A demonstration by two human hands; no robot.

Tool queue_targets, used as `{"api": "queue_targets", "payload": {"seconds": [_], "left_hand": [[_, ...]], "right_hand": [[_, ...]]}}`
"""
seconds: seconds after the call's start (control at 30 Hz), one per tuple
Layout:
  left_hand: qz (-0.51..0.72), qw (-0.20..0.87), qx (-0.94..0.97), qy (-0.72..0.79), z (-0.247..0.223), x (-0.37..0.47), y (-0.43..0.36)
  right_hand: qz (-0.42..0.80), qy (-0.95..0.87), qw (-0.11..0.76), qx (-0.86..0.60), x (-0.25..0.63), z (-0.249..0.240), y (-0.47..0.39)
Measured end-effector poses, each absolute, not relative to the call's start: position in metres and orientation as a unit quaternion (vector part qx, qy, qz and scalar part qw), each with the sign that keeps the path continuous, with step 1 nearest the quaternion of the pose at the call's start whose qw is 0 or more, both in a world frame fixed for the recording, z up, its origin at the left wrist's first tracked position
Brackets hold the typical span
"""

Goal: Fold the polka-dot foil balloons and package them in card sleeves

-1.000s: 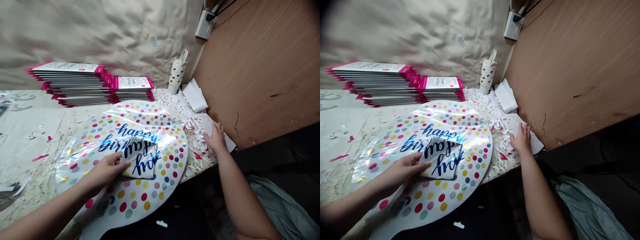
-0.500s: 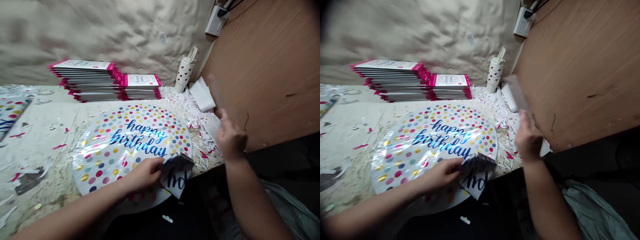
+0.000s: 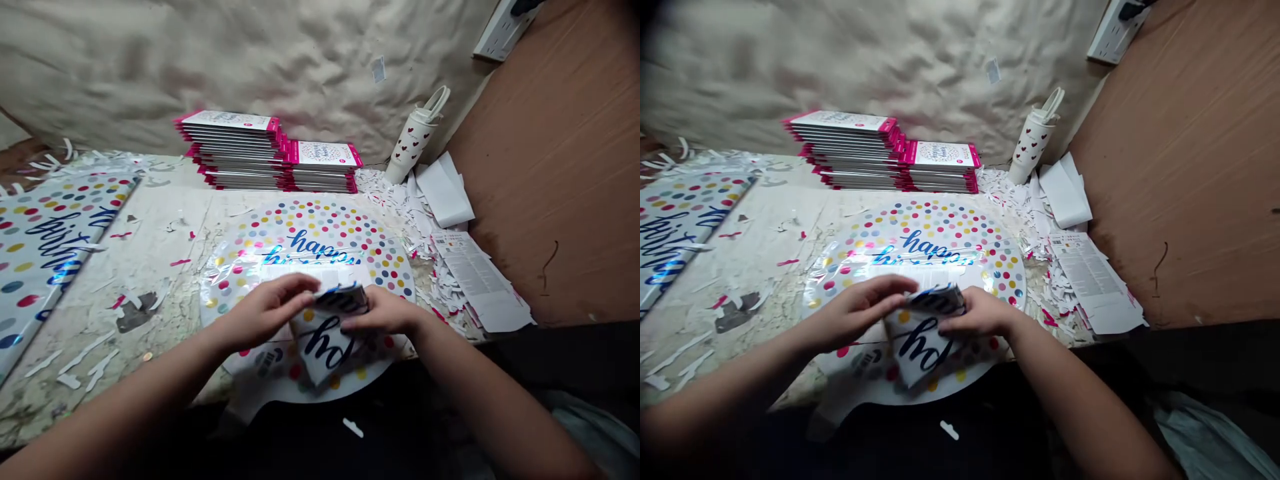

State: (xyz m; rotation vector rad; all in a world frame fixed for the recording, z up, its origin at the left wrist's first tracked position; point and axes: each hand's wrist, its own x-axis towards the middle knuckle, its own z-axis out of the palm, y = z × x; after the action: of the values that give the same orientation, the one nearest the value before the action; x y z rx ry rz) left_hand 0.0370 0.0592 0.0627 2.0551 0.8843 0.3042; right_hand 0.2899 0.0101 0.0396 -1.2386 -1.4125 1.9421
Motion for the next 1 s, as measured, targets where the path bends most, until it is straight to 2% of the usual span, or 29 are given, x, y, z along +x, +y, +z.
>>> {"api": "queue_targets", "payload": {"seconds": [0.07,0.13,0.27,0.37,0.53,0.7,0.83,1.0], "left_hand": [[0.131,0.362,0.841,0.38,0.042,0.024,0.059],[0.068,0.295,0.866,0.398,0.027,0.006,0.045],[-0.063,0.193,0.877,0.435,0.032,-0.012,0.007],[-0.139,0.151,0.893,0.401,0.052,0.011,0.009],[0.005,0.096,0.965,0.244,0.047,0.075,0.058],[0.069,0.093,0.975,0.192,0.025,0.09,0.074],[0.096,0.069,0.975,0.19,0.028,0.083,0.073],[0.125,0.048,0.982,0.132,0.034,0.082,0.069]], "right_hand": [[0.694,-0.404,0.303,-0.513,0.297,0.027,0.013],[0.664,-0.309,0.367,-0.573,0.307,0.016,0.014],[0.612,-0.261,0.399,-0.631,0.321,0.009,0.016],[0.589,-0.276,0.406,-0.642,0.319,0.011,0.018],[0.495,-0.356,0.412,-0.678,0.315,0.008,0.013],[0.43,-0.424,0.392,-0.694,0.308,0.014,-0.002],[0.491,-0.455,0.347,-0.657,0.302,0.031,-0.001],[0.65,-0.431,0.255,-0.571,0.311,0.035,0.019]]}}
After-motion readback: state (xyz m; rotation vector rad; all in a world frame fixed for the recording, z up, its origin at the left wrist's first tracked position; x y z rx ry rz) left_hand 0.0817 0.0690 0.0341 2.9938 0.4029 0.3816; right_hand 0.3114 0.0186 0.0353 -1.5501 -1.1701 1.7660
